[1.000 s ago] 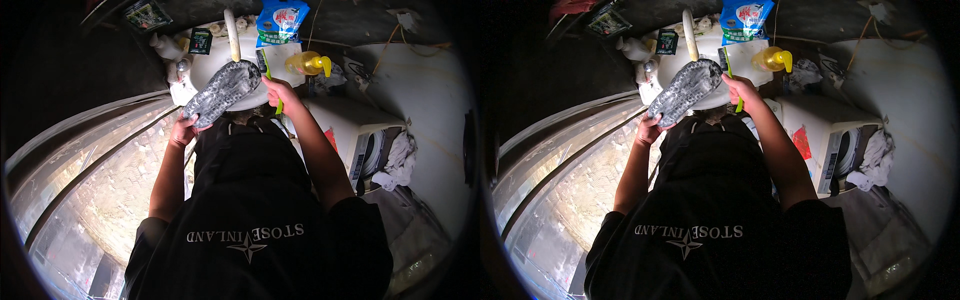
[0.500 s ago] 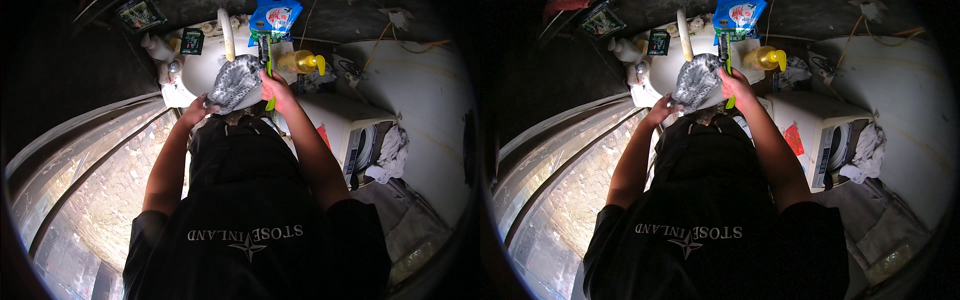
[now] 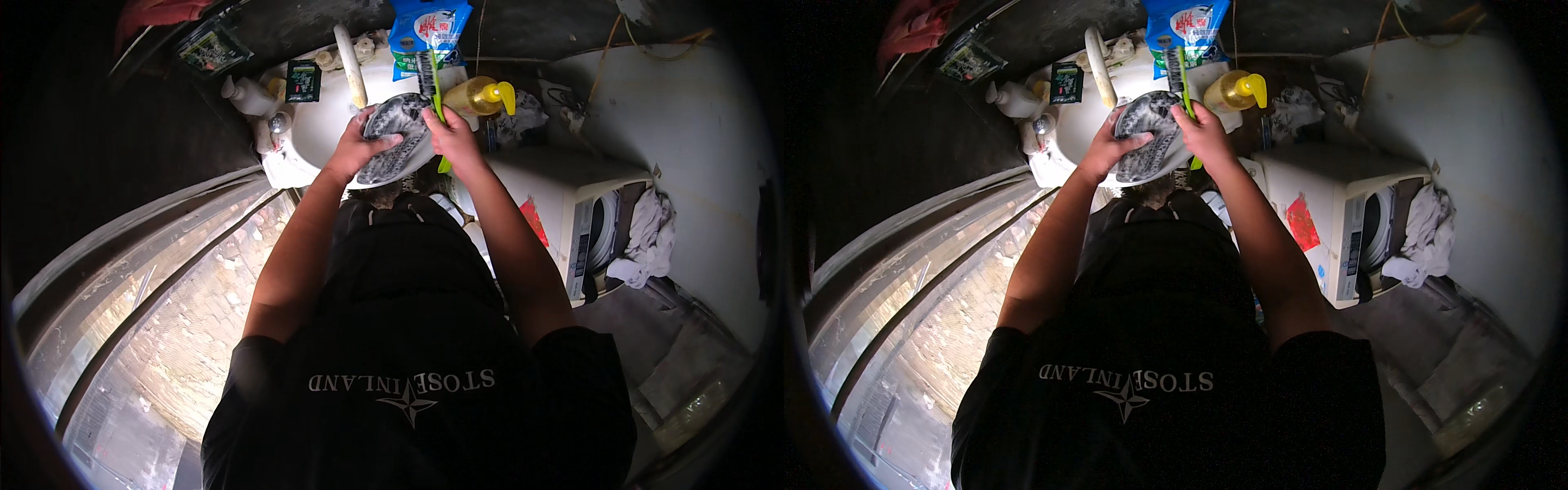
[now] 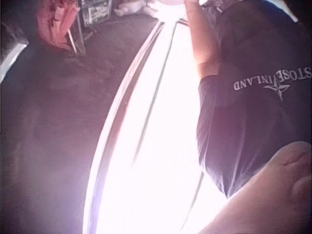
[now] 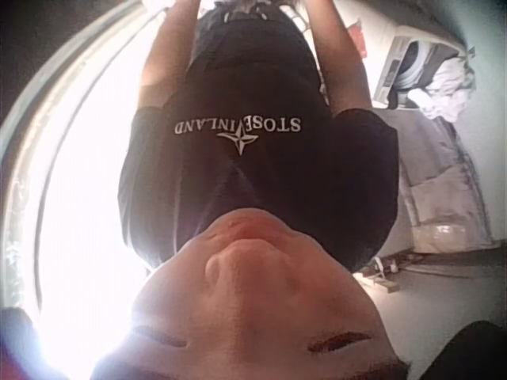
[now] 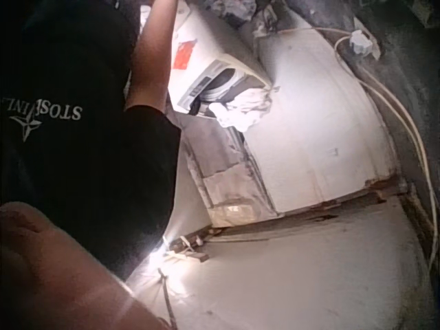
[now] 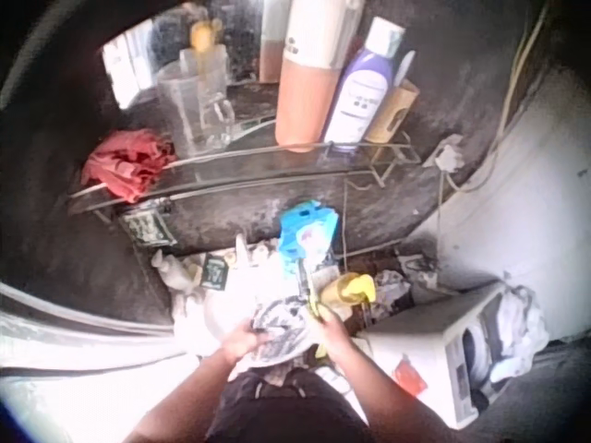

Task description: The person scrubs a black shoe with a green brush and soap in a white sink. They repeatedly scrub the shoe's surface and rinse it under running water from the faucet.

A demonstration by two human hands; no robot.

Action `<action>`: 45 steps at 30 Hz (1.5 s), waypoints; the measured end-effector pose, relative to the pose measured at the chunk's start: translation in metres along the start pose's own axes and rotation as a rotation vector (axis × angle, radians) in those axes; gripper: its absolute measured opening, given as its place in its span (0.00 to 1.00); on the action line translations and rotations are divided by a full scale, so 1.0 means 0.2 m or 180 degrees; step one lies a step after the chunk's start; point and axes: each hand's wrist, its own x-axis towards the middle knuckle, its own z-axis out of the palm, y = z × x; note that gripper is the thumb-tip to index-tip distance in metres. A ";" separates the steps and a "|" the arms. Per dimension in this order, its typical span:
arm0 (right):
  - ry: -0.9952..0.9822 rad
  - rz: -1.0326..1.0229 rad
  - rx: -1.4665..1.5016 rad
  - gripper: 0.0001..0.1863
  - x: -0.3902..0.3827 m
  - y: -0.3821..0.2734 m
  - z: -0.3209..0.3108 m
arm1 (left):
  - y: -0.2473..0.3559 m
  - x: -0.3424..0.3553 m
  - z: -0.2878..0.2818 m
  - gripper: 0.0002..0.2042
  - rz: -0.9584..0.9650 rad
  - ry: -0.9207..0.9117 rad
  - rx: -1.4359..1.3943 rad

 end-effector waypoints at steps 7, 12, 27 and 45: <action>0.1139 -0.0999 -0.1461 0.25 -0.13 -0.03 0.03 | 0.09 -0.02 0.13 0.28 -0.0319 0.0338 -0.0505; 0.0704 -0.1633 -0.2708 0.32 -0.23 0.03 0.07 | 0.08 0.01 0.21 0.27 -0.0232 0.0467 -0.0727; 0.0699 -0.1240 -0.3082 0.35 -0.19 -0.05 0.07 | 0.01 0.06 0.18 0.27 -0.0149 0.0778 -0.0208; -0.0104 -0.1518 -0.3550 0.30 -0.45 -0.28 -0.01 | 0.07 -0.06 0.16 0.26 0.1297 0.1203 0.3775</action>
